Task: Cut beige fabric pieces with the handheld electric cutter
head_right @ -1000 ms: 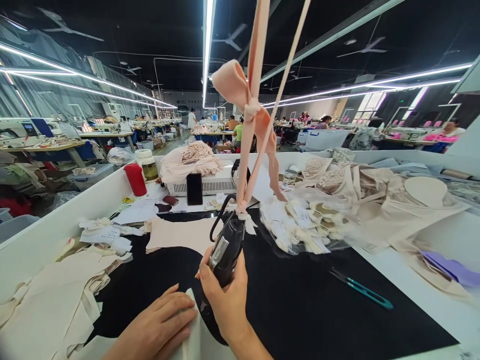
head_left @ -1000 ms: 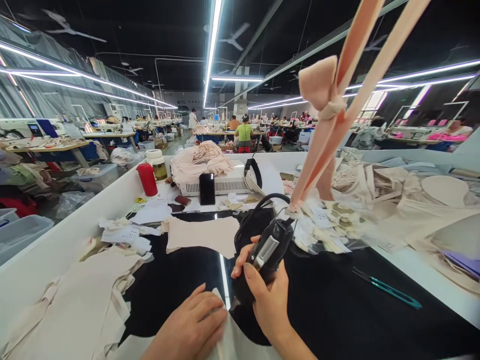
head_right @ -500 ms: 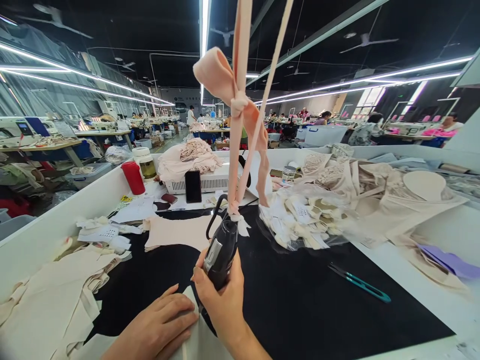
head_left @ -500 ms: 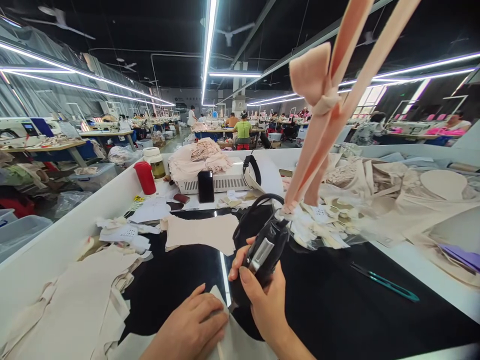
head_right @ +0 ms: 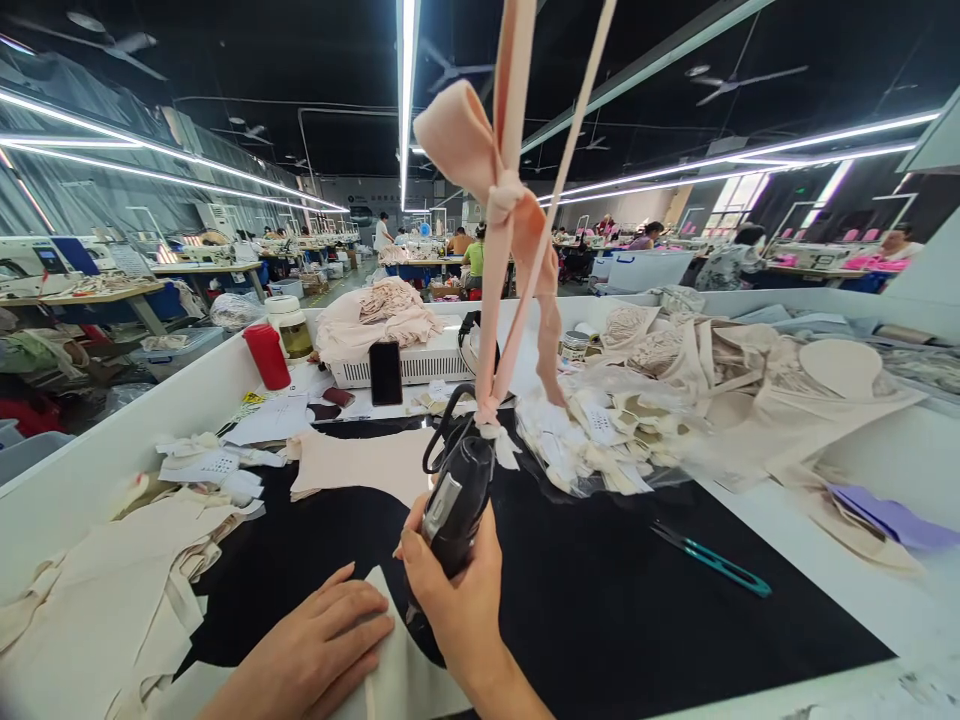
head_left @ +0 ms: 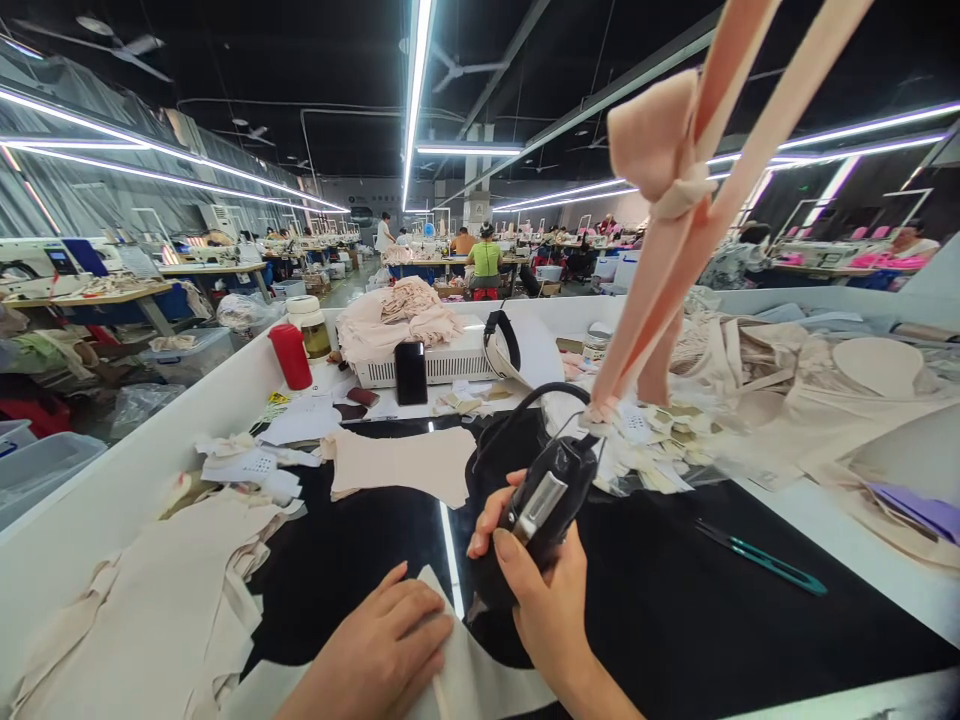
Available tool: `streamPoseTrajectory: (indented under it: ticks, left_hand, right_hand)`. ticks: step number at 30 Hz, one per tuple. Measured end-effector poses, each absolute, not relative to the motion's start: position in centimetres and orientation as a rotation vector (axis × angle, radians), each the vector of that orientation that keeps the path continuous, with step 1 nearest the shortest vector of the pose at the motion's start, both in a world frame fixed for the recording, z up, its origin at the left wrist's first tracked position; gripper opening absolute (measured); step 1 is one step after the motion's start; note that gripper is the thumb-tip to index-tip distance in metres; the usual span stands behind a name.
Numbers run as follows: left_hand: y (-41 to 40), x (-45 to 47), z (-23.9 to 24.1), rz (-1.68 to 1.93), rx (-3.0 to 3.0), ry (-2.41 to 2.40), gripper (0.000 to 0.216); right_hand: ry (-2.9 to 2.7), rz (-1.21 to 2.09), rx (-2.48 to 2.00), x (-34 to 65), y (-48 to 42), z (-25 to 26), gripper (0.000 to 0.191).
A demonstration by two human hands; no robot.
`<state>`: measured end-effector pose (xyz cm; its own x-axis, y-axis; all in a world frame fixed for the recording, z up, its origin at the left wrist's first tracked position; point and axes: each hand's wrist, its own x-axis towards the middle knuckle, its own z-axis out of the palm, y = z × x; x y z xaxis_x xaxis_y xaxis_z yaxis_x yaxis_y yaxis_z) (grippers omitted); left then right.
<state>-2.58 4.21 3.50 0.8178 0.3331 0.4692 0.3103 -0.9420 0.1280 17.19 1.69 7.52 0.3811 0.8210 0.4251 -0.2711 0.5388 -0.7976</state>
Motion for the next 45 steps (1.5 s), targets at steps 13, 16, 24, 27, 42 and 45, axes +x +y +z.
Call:
streamPoseTrajectory:
  ticks: [13, 16, 24, 27, 42, 45]
  left_hand:
    - [2.8, -0.6, 2.5, 0.813, 3.125, 0.492, 0.035]
    - [2.7, -0.6, 2.9, 0.845, 3.15, 0.491, 0.042]
    - [2.6, -0.3, 3.4, 0.856, 3.137, 0.449, 0.031]
    - [2.6, -0.6, 3.2, 0.83, 3.101, 0.462, 0.03]
    - [1.0, 0.9, 2.6, 0.881, 2.894, 0.55, 0.03]
    - [0.6, 1.7, 1.6, 0.886, 2.916, 0.589, 0.03]
  right_hand:
    - [-0.897, 0.806, -0.672, 16.9, 1.3, 7.0, 0.035]
    - [-0.888, 0.802, -0.657, 16.7, 1.3, 6.9, 0.033]
    - [-0.925, 0.749, -0.679, 16.6, 1.4, 6.0, 0.034]
    - [-0.911, 0.755, -0.689, 16.4, 1.5, 6.0, 0.032]
    - [-0.767, 0.778, -0.791, 19.6, -2.8, 8.5, 0.045]
    - [-0.755, 0.762, -0.812, 19.9, -3.7, 8.3, 0.045]
